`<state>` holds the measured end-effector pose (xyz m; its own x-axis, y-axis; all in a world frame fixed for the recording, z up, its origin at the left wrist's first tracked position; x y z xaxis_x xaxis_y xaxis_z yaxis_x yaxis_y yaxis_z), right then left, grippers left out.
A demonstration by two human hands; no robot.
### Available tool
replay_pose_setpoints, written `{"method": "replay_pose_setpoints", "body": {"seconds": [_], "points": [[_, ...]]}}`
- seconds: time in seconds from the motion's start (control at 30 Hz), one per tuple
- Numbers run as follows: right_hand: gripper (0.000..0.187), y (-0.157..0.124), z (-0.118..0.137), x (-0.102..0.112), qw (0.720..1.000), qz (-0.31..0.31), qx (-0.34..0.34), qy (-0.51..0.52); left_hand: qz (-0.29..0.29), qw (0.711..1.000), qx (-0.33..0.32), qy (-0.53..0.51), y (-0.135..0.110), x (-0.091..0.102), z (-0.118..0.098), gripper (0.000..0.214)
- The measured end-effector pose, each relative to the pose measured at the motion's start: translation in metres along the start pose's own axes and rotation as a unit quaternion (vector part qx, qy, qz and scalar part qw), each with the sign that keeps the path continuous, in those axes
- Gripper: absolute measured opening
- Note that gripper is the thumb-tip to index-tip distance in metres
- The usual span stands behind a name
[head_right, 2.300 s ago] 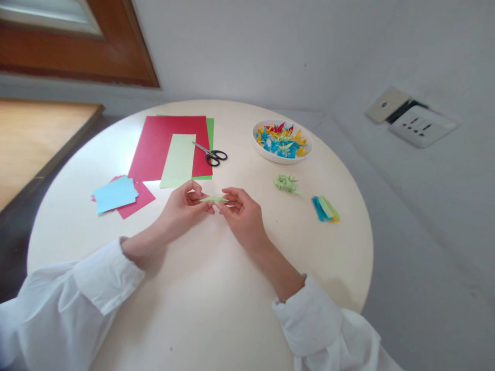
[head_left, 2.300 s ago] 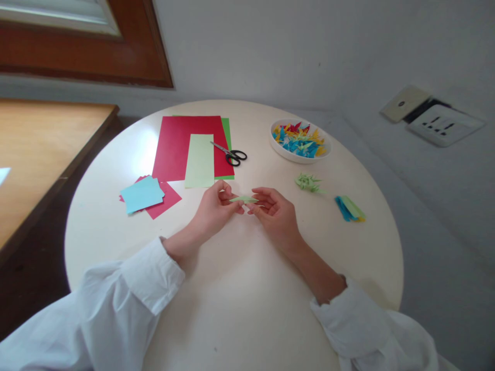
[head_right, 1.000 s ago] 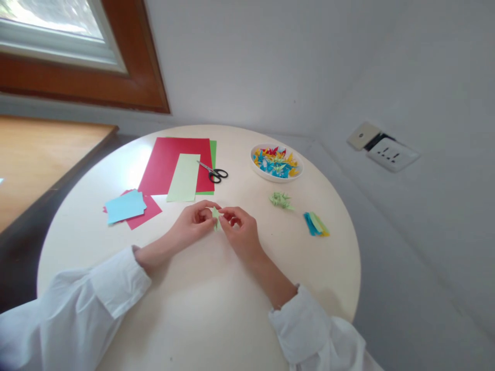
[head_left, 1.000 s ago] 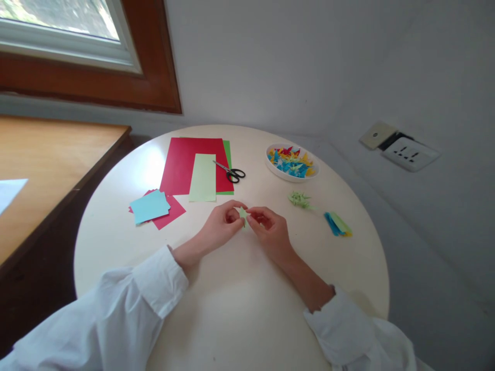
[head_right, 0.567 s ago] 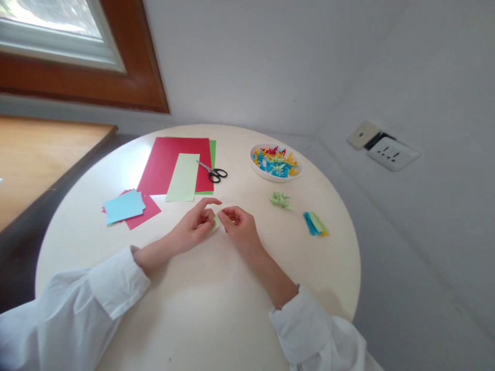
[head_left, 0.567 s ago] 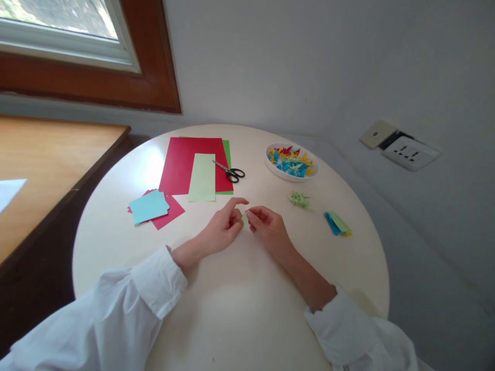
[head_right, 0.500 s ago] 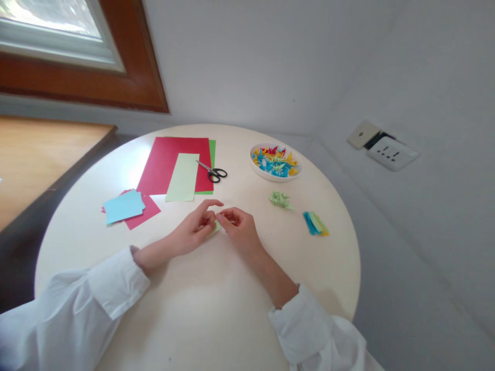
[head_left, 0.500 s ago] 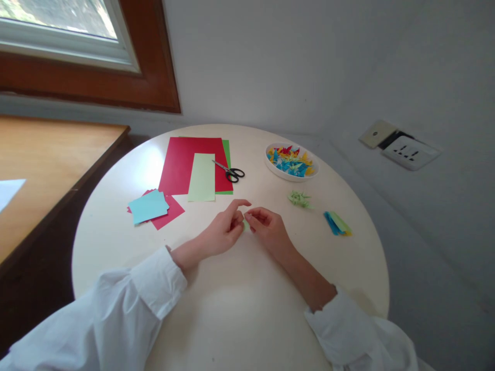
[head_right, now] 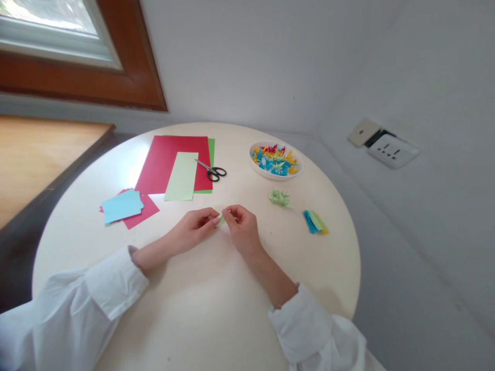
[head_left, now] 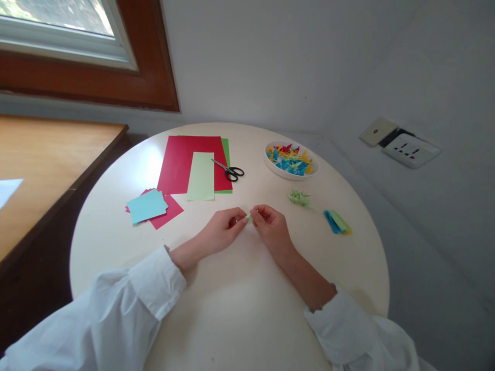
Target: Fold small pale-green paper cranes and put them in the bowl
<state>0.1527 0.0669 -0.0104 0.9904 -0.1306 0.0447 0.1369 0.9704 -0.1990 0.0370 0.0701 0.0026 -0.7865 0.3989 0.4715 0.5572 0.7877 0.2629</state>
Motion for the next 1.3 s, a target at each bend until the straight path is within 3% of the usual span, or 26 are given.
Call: {"method": "replay_pose_setpoints", "body": {"seconds": [0.43,0.8,1.0,1.17,1.3], "points": [[0.022,-0.001,0.003,-0.005,0.999,0.013,0.018,-0.04,-0.026,1.0,0.006,0.012,-0.001,0.002,0.002,0.02],[0.022,-0.004,0.006,-0.004,0.997,-0.013,0.05,-0.055,-0.026,0.999,-0.011,0.041,-0.001,0.002,0.0,0.019],[0.025,0.001,0.007,0.0,0.998,0.029,0.05,0.002,-0.057,0.994,0.046,-0.082,0.0,0.005,0.017,0.022],[0.022,0.001,0.006,-0.004,0.995,0.089,0.054,0.007,-0.065,0.963,0.075,-0.252,0.0,-0.001,0.027,0.018],[0.017,0.0,0.003,-0.007,0.992,0.109,0.056,0.012,-0.052,0.954,0.075,-0.285,-0.001,-0.006,0.026,0.014]]}}
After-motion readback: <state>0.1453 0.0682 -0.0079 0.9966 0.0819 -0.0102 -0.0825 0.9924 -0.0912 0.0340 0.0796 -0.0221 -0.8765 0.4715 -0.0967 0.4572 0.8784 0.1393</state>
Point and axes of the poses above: each hand's wrist, its own y-axis towards the middle knuckle, its own x-axis out of the back of the hand, z = x × y, the point moved 8 cm from there along y, towards the middle knuckle, and after that the axes turned 13 degrees about -x, right-handed, at the moved point
